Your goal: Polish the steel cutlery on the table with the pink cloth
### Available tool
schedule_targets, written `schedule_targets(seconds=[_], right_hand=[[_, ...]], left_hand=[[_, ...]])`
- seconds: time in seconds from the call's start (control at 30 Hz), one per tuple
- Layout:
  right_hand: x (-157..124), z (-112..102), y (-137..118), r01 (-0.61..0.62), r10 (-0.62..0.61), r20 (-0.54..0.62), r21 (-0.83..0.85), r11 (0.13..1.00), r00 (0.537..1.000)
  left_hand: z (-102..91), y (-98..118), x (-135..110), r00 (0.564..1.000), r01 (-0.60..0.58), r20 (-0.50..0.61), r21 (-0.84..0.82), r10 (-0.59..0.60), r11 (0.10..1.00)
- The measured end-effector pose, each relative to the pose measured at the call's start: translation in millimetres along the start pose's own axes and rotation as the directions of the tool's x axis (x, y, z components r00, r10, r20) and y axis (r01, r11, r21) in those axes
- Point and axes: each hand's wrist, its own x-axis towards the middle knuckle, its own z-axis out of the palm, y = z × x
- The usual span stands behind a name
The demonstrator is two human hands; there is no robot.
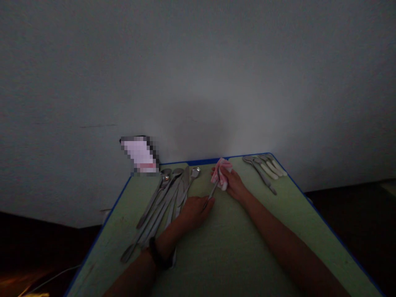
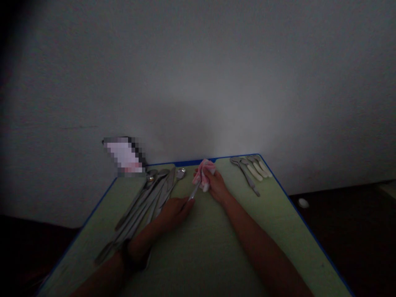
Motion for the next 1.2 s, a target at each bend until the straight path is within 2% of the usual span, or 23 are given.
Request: schedule_targets(seconds=[0.53,0.87,1.2], right_hand=[[-2.0,3.2,-2.5,-0.021,0.021,0.0,0.009,1.0,1.0],[-0.1,-5.8,-2.2,-0.049,0.049,-0.006,-0.008,0.999,0.999],[-1.9,-1.2,-4.0,-0.053,0.053,-0.012,0.003,0.999,0.999]], left_hand=[[-3.0,1.2,-0.2,1.0,-0.012,0.021,-0.014,0.013,1.0],[-4.5,1.9,-1.1,0.999,-0.015,0.033,0.014,0.015,1.0],[-3.2,1.2,-0.7,1.0,-0.018,0.026,0.022,0.018,1.0]])
